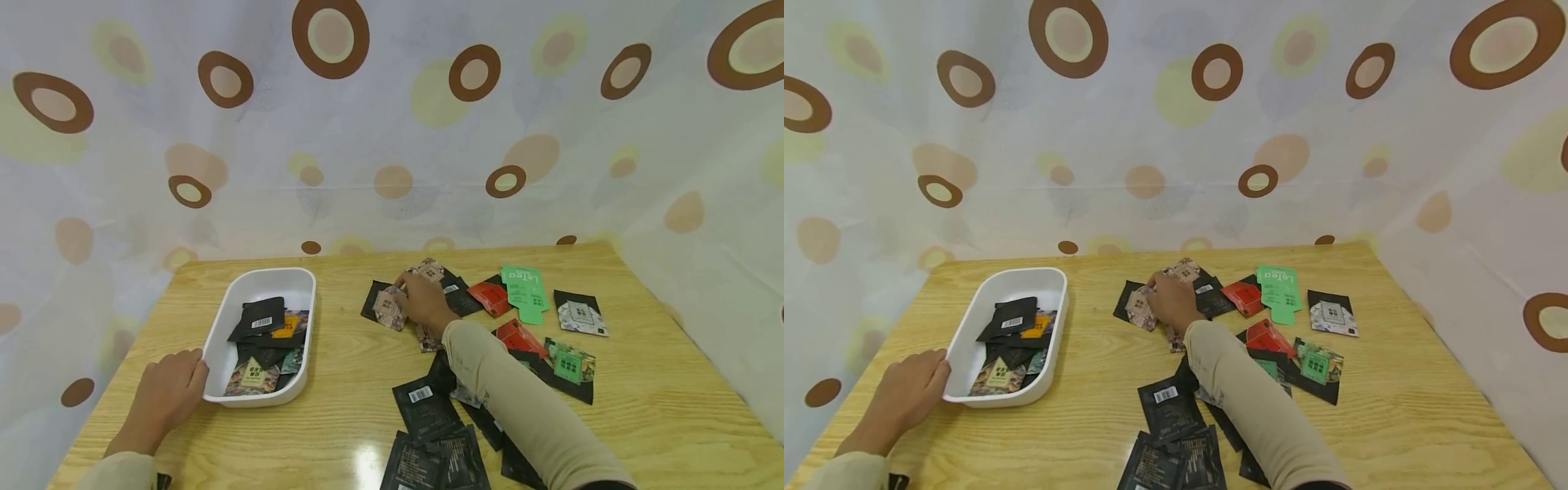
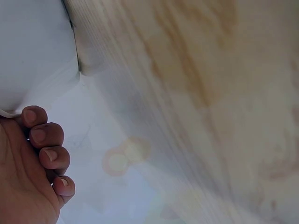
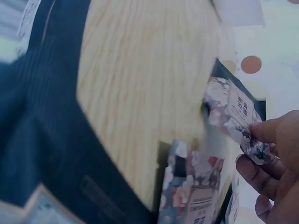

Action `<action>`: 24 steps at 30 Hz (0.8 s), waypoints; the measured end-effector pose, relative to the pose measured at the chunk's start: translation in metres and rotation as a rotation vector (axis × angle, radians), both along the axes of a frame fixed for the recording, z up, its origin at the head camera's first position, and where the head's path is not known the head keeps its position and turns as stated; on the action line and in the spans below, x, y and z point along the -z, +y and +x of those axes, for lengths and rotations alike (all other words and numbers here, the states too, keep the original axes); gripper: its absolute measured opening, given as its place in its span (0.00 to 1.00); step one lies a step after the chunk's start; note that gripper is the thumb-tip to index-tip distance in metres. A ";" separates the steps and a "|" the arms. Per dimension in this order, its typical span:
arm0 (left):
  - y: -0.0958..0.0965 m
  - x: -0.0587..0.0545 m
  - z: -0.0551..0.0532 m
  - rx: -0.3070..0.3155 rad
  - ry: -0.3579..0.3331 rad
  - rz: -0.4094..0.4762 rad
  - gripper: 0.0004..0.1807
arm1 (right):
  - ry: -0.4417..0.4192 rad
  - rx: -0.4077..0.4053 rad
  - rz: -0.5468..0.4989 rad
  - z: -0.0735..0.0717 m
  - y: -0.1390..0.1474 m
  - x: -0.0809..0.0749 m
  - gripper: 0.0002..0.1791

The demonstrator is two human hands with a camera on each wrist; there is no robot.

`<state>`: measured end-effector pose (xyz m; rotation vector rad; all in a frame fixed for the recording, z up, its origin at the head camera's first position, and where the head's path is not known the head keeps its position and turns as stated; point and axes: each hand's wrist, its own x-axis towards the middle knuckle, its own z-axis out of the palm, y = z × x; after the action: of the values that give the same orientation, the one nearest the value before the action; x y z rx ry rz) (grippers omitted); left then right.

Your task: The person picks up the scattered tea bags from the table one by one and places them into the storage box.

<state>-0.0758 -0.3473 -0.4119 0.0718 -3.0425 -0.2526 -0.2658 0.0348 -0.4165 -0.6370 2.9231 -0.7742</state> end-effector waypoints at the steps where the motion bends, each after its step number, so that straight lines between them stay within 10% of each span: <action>1: 0.000 0.000 0.000 0.000 0.003 -0.001 0.19 | 0.013 -0.004 -0.033 0.001 0.000 0.000 0.10; 5: 0.000 0.000 0.000 0.001 0.005 -0.003 0.19 | -0.036 -0.009 -0.207 0.001 0.000 -0.002 0.07; 16: 0.001 -0.002 0.001 -0.003 -0.014 -0.007 0.19 | -0.600 0.059 -0.614 0.003 -0.011 -0.020 0.23; 24: 0.001 -0.002 0.002 0.016 0.013 0.001 0.18 | -0.666 -0.023 -0.706 0.018 -0.035 -0.038 0.17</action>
<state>-0.0740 -0.3467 -0.4103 0.0458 -3.0309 -0.2544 -0.2477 -0.0007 -0.3788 -0.3290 2.0088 -1.6484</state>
